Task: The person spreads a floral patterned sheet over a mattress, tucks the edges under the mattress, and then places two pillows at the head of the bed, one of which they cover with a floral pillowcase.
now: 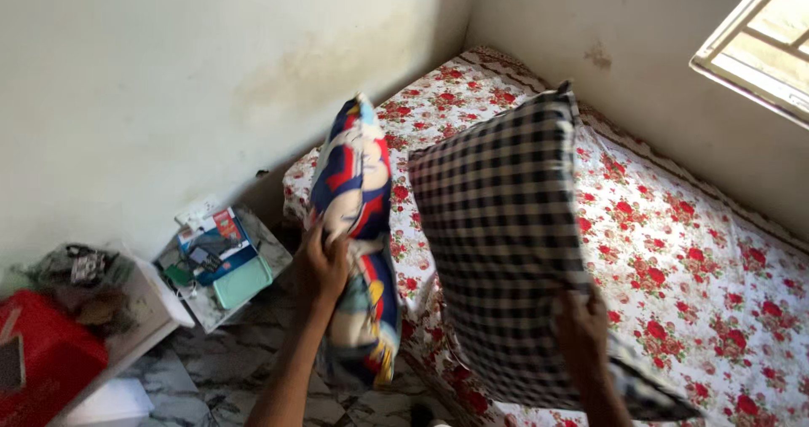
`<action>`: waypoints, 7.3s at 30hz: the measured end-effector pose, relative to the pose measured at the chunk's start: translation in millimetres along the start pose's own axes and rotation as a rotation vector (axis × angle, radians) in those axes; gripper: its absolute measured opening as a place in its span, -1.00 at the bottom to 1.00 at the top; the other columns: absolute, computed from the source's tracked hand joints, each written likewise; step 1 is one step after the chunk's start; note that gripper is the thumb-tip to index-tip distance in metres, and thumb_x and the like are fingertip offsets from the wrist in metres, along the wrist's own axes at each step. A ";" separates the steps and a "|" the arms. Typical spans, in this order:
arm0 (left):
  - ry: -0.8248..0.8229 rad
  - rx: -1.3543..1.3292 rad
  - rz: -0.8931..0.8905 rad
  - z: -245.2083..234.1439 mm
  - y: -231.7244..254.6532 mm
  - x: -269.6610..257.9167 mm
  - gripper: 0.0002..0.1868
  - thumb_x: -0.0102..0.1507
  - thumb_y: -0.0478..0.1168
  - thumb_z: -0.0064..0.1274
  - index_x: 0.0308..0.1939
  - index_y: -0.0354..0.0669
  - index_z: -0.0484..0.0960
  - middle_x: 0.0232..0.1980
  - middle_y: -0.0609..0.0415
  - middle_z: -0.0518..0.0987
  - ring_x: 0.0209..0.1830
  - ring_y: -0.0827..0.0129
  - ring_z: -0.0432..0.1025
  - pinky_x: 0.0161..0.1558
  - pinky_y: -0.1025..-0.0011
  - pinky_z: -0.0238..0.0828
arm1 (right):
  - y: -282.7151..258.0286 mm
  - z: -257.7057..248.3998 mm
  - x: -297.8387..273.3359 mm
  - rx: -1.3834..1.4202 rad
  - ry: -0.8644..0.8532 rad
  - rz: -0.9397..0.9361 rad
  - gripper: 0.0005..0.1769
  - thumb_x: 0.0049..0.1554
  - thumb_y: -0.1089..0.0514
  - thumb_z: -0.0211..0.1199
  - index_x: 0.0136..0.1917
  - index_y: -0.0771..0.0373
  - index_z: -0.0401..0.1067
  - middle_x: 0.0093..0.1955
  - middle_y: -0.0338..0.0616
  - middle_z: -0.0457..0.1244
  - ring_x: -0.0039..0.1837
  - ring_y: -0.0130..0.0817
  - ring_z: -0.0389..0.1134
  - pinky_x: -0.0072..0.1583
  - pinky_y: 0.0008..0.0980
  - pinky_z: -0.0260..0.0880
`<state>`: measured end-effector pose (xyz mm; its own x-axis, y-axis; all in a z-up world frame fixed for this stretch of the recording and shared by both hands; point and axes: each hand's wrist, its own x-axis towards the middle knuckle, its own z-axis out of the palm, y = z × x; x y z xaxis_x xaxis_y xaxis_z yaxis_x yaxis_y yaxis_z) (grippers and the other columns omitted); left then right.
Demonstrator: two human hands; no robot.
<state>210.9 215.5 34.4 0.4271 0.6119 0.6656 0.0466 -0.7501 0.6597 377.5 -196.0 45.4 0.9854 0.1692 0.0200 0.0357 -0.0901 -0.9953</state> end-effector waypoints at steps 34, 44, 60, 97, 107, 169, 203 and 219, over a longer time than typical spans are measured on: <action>-1.007 -0.303 -0.707 102.6 -106.5 108.1 -0.41 0.36 0.07 -0.11 0.44 -0.01 0.33 0.51 -0.02 0.33 0.50 0.10 0.29 0.34 0.06 0.36 | 151.9 215.6 283.5 -0.222 -0.126 0.421 -0.34 0.16 0.12 0.16 0.54 0.15 0.26 -0.25 0.00 0.19 -0.33 -0.26 0.11 -0.29 -0.25 0.11; -1.124 -0.492 -0.677 171.7 -53.7 110.7 -0.39 0.38 0.10 -0.17 0.46 -0.01 0.25 0.55 -0.02 0.23 0.56 0.10 0.18 0.38 0.08 0.22 | 203.0 173.7 211.9 -0.315 -0.333 0.280 -0.40 0.20 0.02 0.27 0.45 0.24 0.37 0.09 0.06 0.42 0.03 -0.31 0.41 0.06 -0.32 0.42; -1.202 -0.793 -0.636 234.3 21.4 19.3 -0.50 0.46 -0.02 -0.13 0.39 -0.22 0.38 0.35 -0.07 0.46 0.40 0.26 0.35 0.39 0.29 0.32 | 325.1 67.2 30.0 -1.096 -0.345 0.514 -0.24 -0.04 -0.16 0.51 0.33 0.17 0.39 0.10 0.17 0.36 0.11 0.04 0.39 0.17 -0.07 0.43; -0.829 -0.209 -0.299 -13.9 -91.9 107.5 -0.61 0.22 -0.14 0.23 0.03 -0.11 0.43 0.04 -0.14 0.51 0.02 0.11 0.49 -0.05 0.12 0.49 | -221.7 321.4 61.2 0.612 -0.493 0.005 -0.88 0.32 0.23 0.10 0.11 0.29 0.29 -0.01 -0.11 0.31 0.04 -0.34 0.37 0.13 -0.28 0.42; -0.605 -0.767 -0.801 -30.6 -166.1 111.2 -0.79 0.44 -0.16 -0.19 0.03 -0.22 0.37 -0.35 0.05 0.44 -0.54 0.34 0.38 -0.44 0.30 0.49 | -175.6 339.3 83.1 0.244 -0.526 0.009 -0.83 0.39 0.15 0.16 0.08 0.34 0.36 -0.10 -0.25 0.22 -0.11 -0.52 0.16 -0.08 -0.46 0.18; -0.358 0.048 -0.350 -66.8 -271.1 143.8 -0.79 0.30 -0.29 -0.10 -0.05 -0.20 0.60 -0.10 -0.14 0.63 -0.09 -0.03 0.54 -0.07 0.08 0.47 | -127.8 356.6 89.3 -0.527 -0.118 -0.001 -0.73 0.25 0.05 0.22 0.09 0.29 0.46 -0.13 -0.09 0.45 -0.16 -0.45 0.45 -0.14 -0.39 0.42; -0.653 -0.712 -0.865 -39.0 -182.1 249.2 -0.54 0.32 -0.36 -0.37 0.16 -0.11 0.60 0.17 0.07 0.58 0.17 0.41 0.40 0.27 0.34 0.28 | -84.8 275.5 102.7 0.626 -0.128 0.380 -0.71 0.32 0.27 -0.04 0.26 0.28 0.37 0.02 -0.03 0.38 -0.10 -0.35 0.48 -0.04 -0.29 0.58; -0.502 0.139 -0.441 -68.9 -175.4 257.6 -0.77 0.29 -0.09 0.15 -0.07 -0.13 0.66 -0.13 -0.02 0.68 -0.15 0.22 0.59 -0.12 0.26 0.48 | -92.3 282.2 106.5 0.422 -0.200 0.329 -0.70 0.29 0.11 0.13 0.20 0.34 0.34 0.00 -0.10 0.38 -0.03 -0.37 0.45 -0.01 -0.29 0.56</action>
<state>250.5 521.9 114.2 0.7073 0.7023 0.0803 0.4136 -0.5033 0.7587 432.2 107.3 112.7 0.8811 0.3848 -0.2749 -0.3779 0.2233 -0.8985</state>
